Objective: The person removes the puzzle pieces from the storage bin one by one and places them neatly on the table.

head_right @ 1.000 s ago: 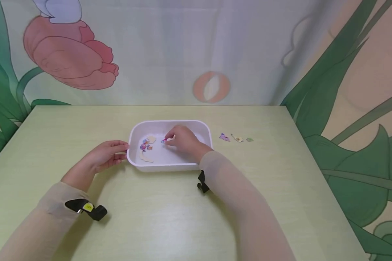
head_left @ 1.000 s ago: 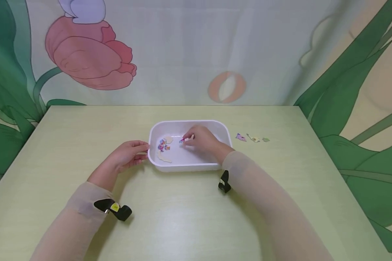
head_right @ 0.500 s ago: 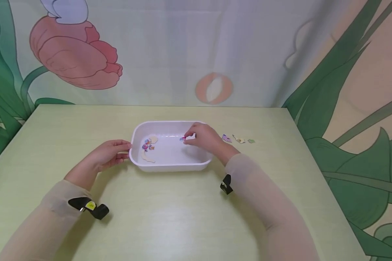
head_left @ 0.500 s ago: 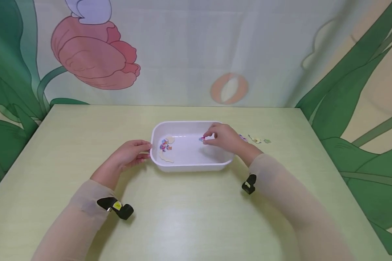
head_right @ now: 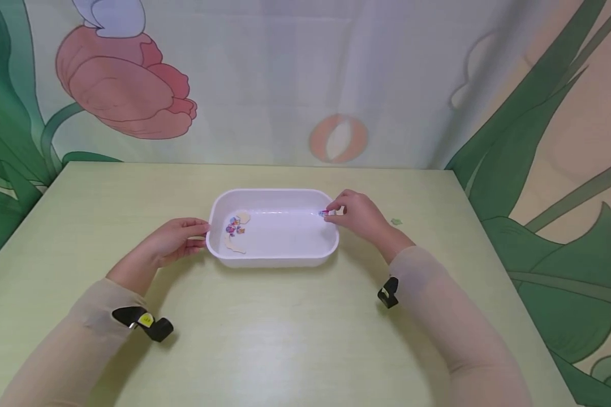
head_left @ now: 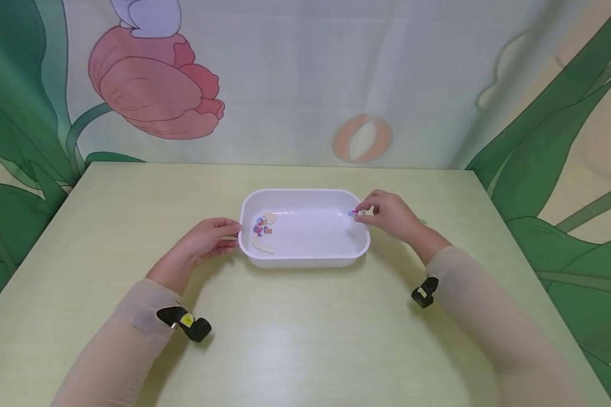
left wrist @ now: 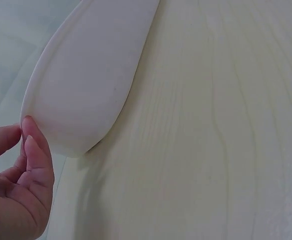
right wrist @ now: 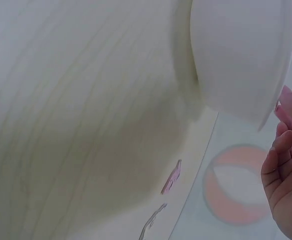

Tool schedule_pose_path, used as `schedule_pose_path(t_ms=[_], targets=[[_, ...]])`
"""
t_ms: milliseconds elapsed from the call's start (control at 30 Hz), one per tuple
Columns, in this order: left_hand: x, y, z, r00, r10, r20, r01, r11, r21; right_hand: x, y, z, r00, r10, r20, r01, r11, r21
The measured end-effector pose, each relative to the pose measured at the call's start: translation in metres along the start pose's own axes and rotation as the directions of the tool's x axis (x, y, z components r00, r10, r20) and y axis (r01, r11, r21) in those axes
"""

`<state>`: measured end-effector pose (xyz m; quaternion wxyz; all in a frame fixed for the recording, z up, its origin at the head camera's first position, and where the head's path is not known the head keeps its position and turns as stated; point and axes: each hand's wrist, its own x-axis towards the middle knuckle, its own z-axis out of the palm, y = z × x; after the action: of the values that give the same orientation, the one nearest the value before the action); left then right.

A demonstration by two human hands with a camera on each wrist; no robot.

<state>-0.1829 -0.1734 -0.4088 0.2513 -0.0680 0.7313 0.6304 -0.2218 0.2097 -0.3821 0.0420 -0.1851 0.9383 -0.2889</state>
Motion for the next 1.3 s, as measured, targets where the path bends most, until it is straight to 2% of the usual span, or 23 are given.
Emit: schedule_pose_path(t_ms=[367, 567, 900, 1100, 1300], targets=[[0.001, 0.001, 0.0, 1.0, -0.019, -0.012, 0.019, 1.0, 0.018, -0.015, 0.018, -0.012, 0.999, 0.036, -0.038, -0.037, 0.999, -0.019], [0.001, 0.0, 0.0, 1.0, -0.015, -0.009, 0.015, 1.0, 0.016, -0.024, 0.032, -0.019, 0.992, 0.123, -0.015, -0.123, 0.992, -0.041], [0.0, 0.001, 0.0, 1.0, -0.018, -0.015, 0.018, 1.0, 0.003, -0.033, 0.063, -0.026, 0.963, 0.268, -0.009, -0.268, 0.959, -0.091], [-0.001, 0.0, 0.0, 1.0, -0.023, -0.019, 0.023, 1.0, -0.005, -0.036, 0.088, -0.029, 0.953, 0.304, 0.006, -0.302, 0.948, -0.102], [0.0, 0.0, 0.0, 1.0, -0.014, -0.011, 0.014, 1.0, 0.002, -0.043, 0.109, -0.034, 0.939, 0.344, -0.023, -0.345, 0.933, -0.102]])
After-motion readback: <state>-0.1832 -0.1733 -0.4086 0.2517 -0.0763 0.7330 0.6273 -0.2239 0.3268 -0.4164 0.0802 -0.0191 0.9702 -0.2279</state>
